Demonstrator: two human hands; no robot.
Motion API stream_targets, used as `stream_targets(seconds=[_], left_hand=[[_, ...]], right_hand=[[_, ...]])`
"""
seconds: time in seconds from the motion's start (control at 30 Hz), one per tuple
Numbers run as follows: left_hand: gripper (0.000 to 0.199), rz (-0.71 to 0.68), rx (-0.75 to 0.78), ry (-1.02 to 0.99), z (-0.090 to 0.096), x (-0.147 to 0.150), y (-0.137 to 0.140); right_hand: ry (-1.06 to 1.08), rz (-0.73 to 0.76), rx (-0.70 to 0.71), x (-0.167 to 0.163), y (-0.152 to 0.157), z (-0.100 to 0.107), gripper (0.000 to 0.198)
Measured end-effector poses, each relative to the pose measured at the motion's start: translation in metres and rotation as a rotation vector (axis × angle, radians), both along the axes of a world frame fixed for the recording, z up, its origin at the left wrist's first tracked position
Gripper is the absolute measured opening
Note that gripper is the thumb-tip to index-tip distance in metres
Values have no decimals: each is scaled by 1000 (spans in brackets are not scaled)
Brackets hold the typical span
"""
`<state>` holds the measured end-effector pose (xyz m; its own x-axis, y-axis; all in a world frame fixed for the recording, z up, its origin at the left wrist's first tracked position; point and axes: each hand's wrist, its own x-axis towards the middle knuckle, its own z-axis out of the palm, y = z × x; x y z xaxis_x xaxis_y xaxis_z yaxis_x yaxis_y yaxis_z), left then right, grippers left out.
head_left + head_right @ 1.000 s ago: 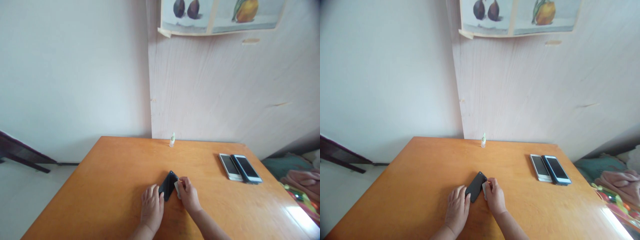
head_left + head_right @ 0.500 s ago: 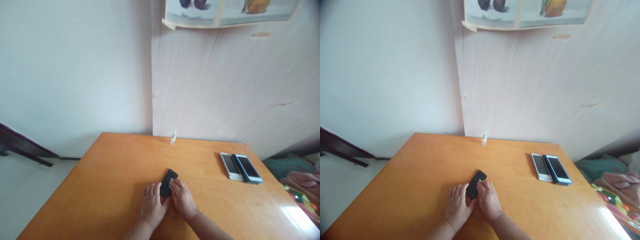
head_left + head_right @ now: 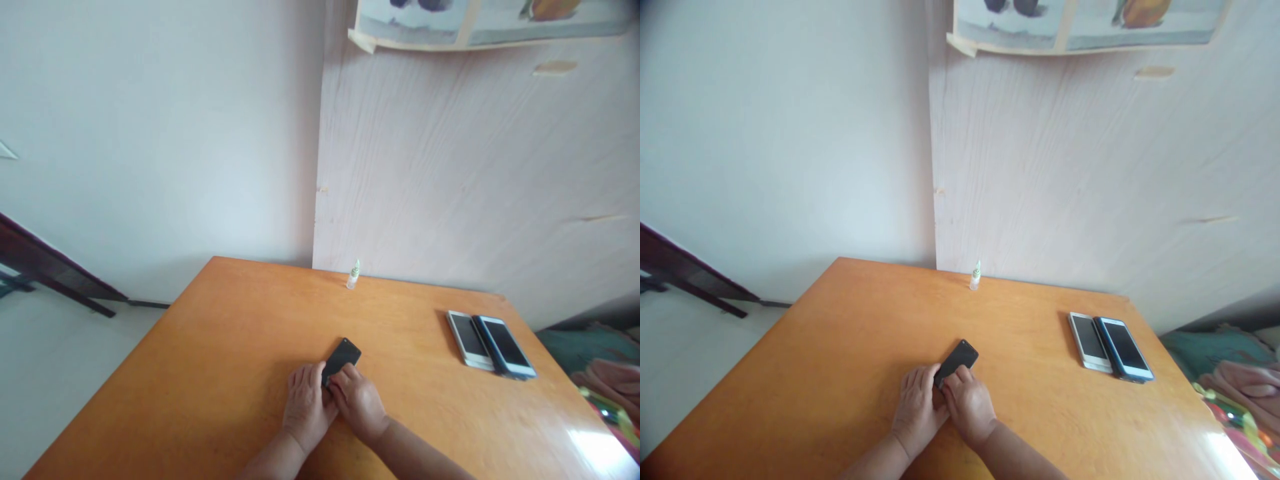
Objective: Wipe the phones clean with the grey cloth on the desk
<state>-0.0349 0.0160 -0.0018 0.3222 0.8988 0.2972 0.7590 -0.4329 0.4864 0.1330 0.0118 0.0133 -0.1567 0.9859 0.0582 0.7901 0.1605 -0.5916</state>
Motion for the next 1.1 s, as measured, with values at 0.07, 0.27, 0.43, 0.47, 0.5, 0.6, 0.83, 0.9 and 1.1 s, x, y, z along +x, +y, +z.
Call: stream_targets(seconds=[0.07, 0.27, 0.43, 0.47, 0.5, 0.6, 0.83, 0.9, 1.1], left_hand=[[52, -1, -8, -3, -1, 0, 0], [58, 16, 2, 1, -4, 0, -1], [53, 3, 15, -16, -6, -1, -1], [54, 4, 11, -17, -6, -1, -1], [55, 5, 6, -17, -5, -1, -1], [60, 11, 9, -16, -3, -1, -1], [60, 0, 30, -36, -7, -1, -1], [61, -7, 38, -39, -8, -2, -1], [69, 1, 40, -27, -7, -2, -1]], right_hand=[[-17, -5, -16, 3, 3, 3, 22], [-107, -398, -26, 15, 26, 5, 22], [-64, -33, -18, -10, 7, 0, 18], [-61, -53, -30, -8, 10, 2, 17], [-62, -119, -43, -4, 15, 4, 16], [-81, -375, -66, 11, 36, 10, 22], [-40, -132, -27, -18, 21, 3, 17], [-39, -104, -29, -16, 25, 5, 15], [-110, -385, -51, 8, 51, 11, 23]])
